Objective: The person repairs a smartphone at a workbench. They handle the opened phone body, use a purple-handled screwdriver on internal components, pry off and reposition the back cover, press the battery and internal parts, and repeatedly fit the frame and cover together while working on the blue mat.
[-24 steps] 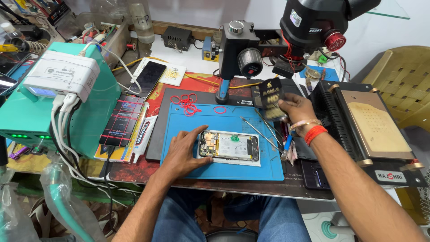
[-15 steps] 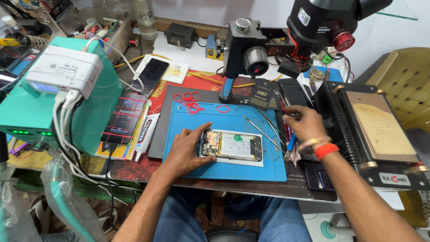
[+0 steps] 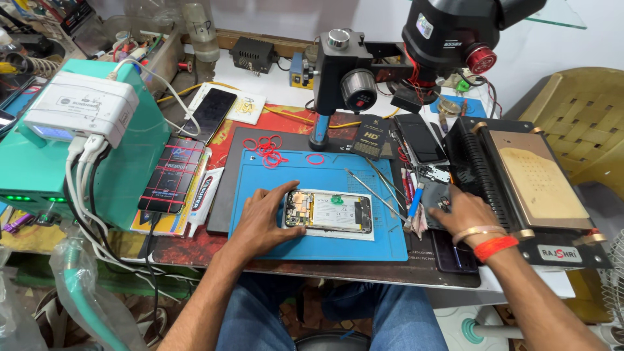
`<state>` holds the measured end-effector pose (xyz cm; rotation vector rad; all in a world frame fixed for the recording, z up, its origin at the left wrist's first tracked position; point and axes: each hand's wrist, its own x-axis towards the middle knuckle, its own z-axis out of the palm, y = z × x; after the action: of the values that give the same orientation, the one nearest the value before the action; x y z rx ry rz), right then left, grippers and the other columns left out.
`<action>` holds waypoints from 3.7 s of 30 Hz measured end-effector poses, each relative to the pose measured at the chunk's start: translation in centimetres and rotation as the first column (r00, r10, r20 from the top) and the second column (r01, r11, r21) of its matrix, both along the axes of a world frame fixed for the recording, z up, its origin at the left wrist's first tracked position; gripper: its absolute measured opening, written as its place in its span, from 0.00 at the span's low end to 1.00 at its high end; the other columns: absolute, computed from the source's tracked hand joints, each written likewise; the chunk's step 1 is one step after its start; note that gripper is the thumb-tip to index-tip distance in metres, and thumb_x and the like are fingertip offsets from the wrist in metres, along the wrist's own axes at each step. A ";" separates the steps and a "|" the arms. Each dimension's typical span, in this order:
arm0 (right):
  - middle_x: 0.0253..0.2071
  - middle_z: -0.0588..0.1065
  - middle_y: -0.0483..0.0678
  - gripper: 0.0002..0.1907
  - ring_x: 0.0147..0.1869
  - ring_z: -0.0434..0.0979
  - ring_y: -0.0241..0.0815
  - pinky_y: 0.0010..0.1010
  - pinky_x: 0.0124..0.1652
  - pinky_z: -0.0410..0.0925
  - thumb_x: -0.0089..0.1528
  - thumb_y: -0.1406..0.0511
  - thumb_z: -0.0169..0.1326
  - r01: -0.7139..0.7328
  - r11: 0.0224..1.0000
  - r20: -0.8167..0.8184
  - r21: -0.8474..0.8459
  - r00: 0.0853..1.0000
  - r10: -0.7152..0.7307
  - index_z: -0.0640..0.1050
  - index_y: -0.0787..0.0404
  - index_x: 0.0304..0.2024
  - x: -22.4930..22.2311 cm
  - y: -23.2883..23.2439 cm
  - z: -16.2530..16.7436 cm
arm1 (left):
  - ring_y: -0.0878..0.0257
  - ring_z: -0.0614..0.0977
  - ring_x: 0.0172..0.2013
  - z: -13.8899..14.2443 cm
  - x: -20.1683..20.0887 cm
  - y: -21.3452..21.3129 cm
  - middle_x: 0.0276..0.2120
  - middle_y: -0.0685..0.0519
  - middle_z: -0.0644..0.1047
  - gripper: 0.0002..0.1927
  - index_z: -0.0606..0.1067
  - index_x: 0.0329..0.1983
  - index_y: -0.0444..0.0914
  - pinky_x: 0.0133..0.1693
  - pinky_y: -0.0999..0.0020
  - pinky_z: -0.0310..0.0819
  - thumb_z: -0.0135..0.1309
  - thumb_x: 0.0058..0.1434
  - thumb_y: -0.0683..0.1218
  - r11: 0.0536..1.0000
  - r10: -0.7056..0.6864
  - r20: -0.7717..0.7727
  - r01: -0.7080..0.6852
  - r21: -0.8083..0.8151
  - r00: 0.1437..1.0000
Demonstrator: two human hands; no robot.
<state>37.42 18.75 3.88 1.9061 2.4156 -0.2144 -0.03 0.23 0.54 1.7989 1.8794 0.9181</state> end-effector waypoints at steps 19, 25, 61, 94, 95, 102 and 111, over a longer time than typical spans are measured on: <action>0.60 0.72 0.68 0.48 0.62 0.75 0.67 0.53 0.58 0.71 0.51 0.42 0.65 0.135 0.990 0.107 -0.030 0.985 -0.131 0.70 0.64 0.64 -3.0 1.5 -1.0 | 0.50 0.73 0.55 0.2 0.0 -0.1 0.57 0.50 0.77 0.47 0.68 0.68 0.47 0.58 0.55 0.61 0.72 0.43 0.56 1.000 -0.007 0.011 0.007 0.018 1.000; 0.63 0.68 0.69 0.53 0.64 0.72 0.69 0.54 0.58 0.70 0.48 0.43 0.67 0.158 0.987 0.110 -0.016 0.982 -0.156 0.66 0.59 0.69 -3.2 1.0 -0.8 | 0.50 0.73 0.54 0.2 -0.1 -0.1 0.56 0.51 0.77 0.46 0.68 0.67 0.48 0.58 0.55 0.62 0.71 0.43 0.56 1.000 -0.009 0.005 0.009 0.005 1.000; 0.58 0.69 0.68 0.58 0.60 0.74 0.69 0.54 0.53 0.73 0.48 0.42 0.68 0.158 0.987 0.123 0.037 0.979 -0.161 0.61 0.59 0.73 -2.3 -4.7 0.6 | 0.51 0.73 0.53 0.1 0.0 0.0 0.58 0.55 0.77 0.42 0.70 0.64 0.49 0.55 0.57 0.62 0.71 0.43 0.55 1.000 -0.014 -0.001 0.014 0.020 1.000; 0.59 0.68 0.64 0.57 0.61 0.74 0.64 0.53 0.53 0.72 0.47 0.47 0.66 -0.051 0.997 0.128 0.061 0.991 0.043 0.58 0.54 0.74 -3.5 -6.2 6.0 | 0.51 0.72 0.54 -0.1 0.1 0.1 0.62 0.57 0.74 0.42 0.71 0.63 0.48 0.56 0.57 0.61 0.71 0.43 0.55 1.000 -0.014 0.009 0.013 0.026 1.000; 0.58 0.69 0.63 0.58 0.60 0.74 0.63 0.52 0.54 0.73 0.46 0.47 0.67 -0.079 0.995 0.122 0.059 0.990 0.071 0.58 0.54 0.74 -4.1 -6.3 6.4 | 0.51 0.72 0.54 -0.1 0.1 0.1 0.63 0.57 0.74 0.41 0.71 0.63 0.48 0.56 0.57 0.61 0.71 0.43 0.55 1.000 -0.013 0.010 0.013 0.028 1.000; 0.59 0.68 0.59 0.55 0.62 0.72 0.62 0.52 0.53 0.71 0.46 0.50 0.67 -0.298 0.953 0.047 0.052 0.954 0.295 0.59 0.51 0.72 -8.9 -6.3 7.2 | 0.51 0.72 0.54 -0.7 -0.1 0.1 0.62 0.55 0.74 0.44 0.69 0.65 0.48 0.59 0.56 0.61 0.71 0.44 0.55 0.999 -0.022 0.035 0.021 0.046 0.999; 0.61 0.67 0.60 0.56 0.63 0.71 0.61 0.51 0.54 0.70 0.43 0.52 0.70 -0.547 0.836 -0.002 0.052 0.837 0.548 0.60 0.53 0.71 -16.6 -2.7 5.2 | 0.50 0.73 0.54 -1.3 0.1 -0.1 0.61 0.51 0.74 0.41 0.70 0.64 0.44 0.57 0.55 0.63 0.71 0.46 0.56 0.989 -0.020 0.064 0.010 0.145 0.998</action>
<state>20.81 16.08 9.08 1.1385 2.8698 -0.1366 0.03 0.10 -0.77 1.8390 1.7977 1.1203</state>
